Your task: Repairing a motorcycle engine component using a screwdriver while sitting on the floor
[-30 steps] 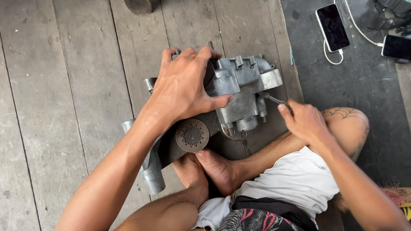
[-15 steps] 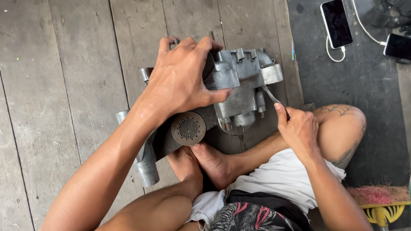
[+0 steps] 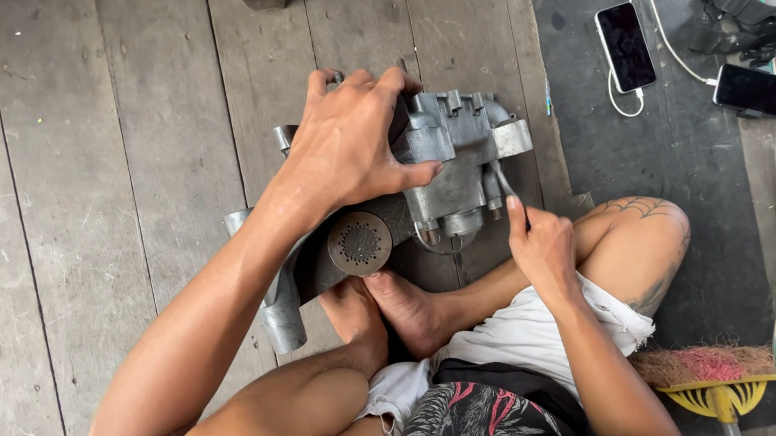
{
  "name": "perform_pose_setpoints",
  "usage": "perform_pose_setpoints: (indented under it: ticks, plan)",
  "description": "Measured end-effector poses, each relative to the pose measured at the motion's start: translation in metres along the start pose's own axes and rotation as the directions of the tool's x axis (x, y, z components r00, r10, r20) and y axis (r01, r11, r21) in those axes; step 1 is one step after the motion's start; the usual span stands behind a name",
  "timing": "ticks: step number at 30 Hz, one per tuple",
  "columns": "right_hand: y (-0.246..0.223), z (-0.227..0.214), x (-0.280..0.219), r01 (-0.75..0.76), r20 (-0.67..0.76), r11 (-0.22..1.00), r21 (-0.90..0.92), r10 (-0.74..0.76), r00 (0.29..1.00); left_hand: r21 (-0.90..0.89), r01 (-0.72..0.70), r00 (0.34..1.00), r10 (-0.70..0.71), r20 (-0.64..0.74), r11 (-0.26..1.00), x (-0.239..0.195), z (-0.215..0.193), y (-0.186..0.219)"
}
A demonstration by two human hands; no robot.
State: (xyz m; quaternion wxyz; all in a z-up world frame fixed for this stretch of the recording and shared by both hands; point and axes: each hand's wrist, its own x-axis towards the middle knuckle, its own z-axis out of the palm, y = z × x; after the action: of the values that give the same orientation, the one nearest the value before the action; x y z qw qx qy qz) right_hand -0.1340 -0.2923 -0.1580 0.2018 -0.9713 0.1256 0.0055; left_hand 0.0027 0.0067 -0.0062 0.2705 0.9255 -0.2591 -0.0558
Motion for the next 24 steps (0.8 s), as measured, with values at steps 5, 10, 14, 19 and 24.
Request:
perform_pose_setpoints:
  ticks: [5,10,14,19,24]
  plan:
    - [-0.001,-0.009,-0.002,-0.046,-0.003,0.999,0.019,0.046,0.999,-0.081,0.023,1.0,-0.023,-0.007,0.996,-0.005,-0.001,0.0]
    - [0.004,-0.028,-0.026,-0.166,0.046,0.985,-0.042,0.168,0.985,-0.087,0.01,1.0,-0.01,0.0,0.996,-0.002,-0.003,0.001]
    - [0.004,-0.016,-0.03,-0.105,0.033,0.994,-0.02,0.106,0.994,-0.086,0.007,1.0,-0.006,0.012,0.996,0.0,-0.001,0.0]
    - [0.006,0.018,0.003,-0.08,-0.027,0.992,0.096,0.083,0.996,-0.073,0.004,1.0,-0.004,-0.005,0.997,-0.001,-0.002,0.001]
    - [0.019,0.008,-0.017,-0.022,0.055,0.998,-0.058,0.025,0.998,0.059,-0.012,1.0,0.013,-0.014,0.998,-0.001,0.004,-0.001]
